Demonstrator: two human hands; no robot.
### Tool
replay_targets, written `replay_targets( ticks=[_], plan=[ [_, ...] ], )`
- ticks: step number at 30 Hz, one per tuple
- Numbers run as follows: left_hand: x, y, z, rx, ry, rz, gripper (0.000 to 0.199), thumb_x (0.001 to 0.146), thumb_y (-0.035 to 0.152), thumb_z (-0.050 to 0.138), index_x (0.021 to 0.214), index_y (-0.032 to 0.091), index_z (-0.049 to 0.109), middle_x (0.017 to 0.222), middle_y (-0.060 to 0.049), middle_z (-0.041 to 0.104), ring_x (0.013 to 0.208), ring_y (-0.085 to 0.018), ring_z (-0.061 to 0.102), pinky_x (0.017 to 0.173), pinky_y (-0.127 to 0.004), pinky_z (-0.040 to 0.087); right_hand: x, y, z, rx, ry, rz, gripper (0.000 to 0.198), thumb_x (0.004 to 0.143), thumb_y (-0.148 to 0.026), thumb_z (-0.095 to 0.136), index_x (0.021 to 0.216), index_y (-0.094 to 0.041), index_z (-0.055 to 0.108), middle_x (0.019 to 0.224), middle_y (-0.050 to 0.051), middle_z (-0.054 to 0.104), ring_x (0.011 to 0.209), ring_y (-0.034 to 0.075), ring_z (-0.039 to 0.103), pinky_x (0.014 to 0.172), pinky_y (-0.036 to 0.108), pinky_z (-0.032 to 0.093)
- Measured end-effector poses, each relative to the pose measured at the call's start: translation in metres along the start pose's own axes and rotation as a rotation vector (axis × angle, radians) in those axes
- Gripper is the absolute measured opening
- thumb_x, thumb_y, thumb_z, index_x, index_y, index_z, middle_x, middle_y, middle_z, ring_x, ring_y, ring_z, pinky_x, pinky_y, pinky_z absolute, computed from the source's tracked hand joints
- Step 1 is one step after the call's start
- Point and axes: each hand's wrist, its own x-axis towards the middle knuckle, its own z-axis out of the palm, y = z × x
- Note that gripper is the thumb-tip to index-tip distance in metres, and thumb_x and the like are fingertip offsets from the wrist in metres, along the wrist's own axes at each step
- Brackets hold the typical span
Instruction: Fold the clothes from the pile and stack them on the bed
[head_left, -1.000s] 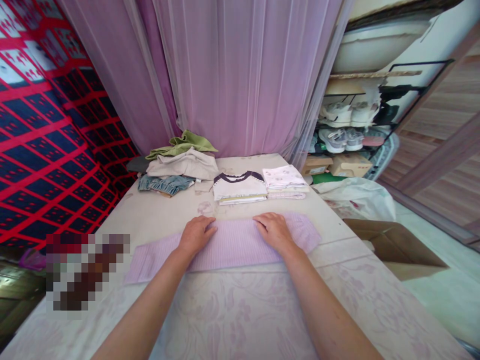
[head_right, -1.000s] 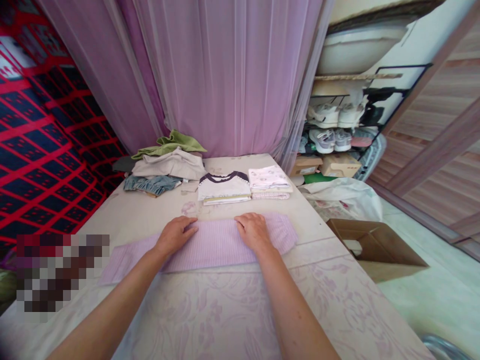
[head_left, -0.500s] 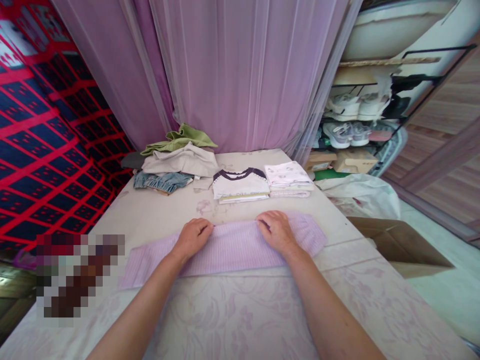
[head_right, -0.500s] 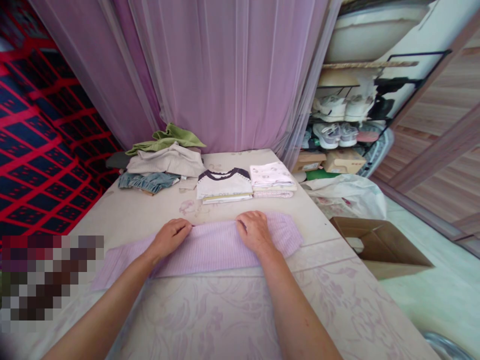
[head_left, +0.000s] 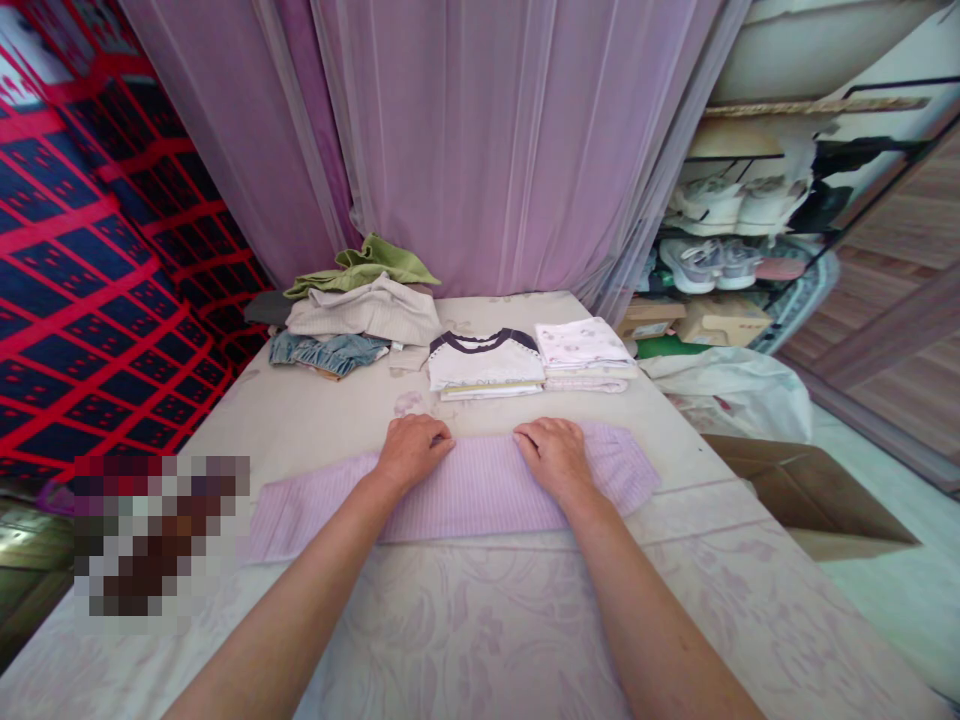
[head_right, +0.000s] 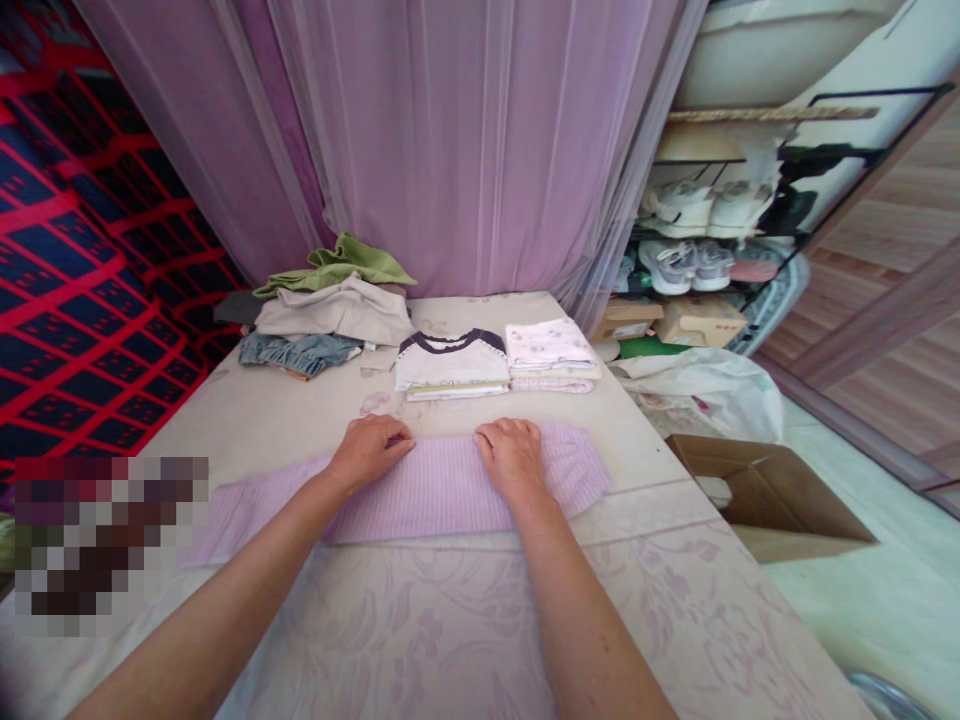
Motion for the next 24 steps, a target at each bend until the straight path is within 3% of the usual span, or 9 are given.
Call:
replay_targets(
  ticks=[6,13,19,24],
  plan=[
    [0.0013,0.0021,0.0045,0.036,-0.007,-0.023,0.019,0.088,0.034,0.051,0.088,0.023,0.067,0.094,-0.004,0.068,0.095,-0.023,0.057,0.083,-0.037,0.038,0.0,0.0001,-0.0013,-0.027,0.028,0.042,0.017,0.089,-0.029,0.053,0.087,-0.025,0.069,0.088,0.003,0.07,0.089,0.02,0.055,0.087,0.036,0.027],
    [-0.0001,-0.0008,-0.0013,0.089,-0.049,0.029,0.038,0.086,0.053,0.05,0.082,0.021,0.069,0.093,-0.006,0.067,0.094,-0.024,0.057,0.082,-0.038,0.039,-0.0013,0.0038,-0.0023,-0.001,0.028,0.024,0.017,0.086,-0.027,0.053,0.079,-0.023,0.068,0.085,0.003,0.068,0.089,0.019,0.055,0.086,0.034,0.027],
    [0.0015,-0.0044,-0.0009,0.119,-0.066,0.082,0.034,0.09,0.046,0.045,0.084,0.022,0.069,0.096,-0.006,0.066,0.097,-0.023,0.056,0.082,-0.037,0.039,-0.0013,0.0041,-0.0008,0.01,0.048,0.023,0.017,0.083,-0.024,0.052,0.073,-0.021,0.066,0.081,0.002,0.067,0.085,0.018,0.055,0.086,0.033,0.028],
    [0.0022,-0.0038,0.0025,0.193,-0.033,-0.007,0.042,0.09,0.051,0.043,0.078,0.018,0.067,0.095,-0.01,0.065,0.098,-0.027,0.056,0.083,-0.039,0.04,-0.0009,0.0031,-0.0012,-0.054,0.034,0.068,0.019,0.084,-0.029,0.053,0.073,-0.021,0.066,0.083,0.005,0.068,0.087,0.02,0.056,0.086,0.035,0.028]
  ],
)
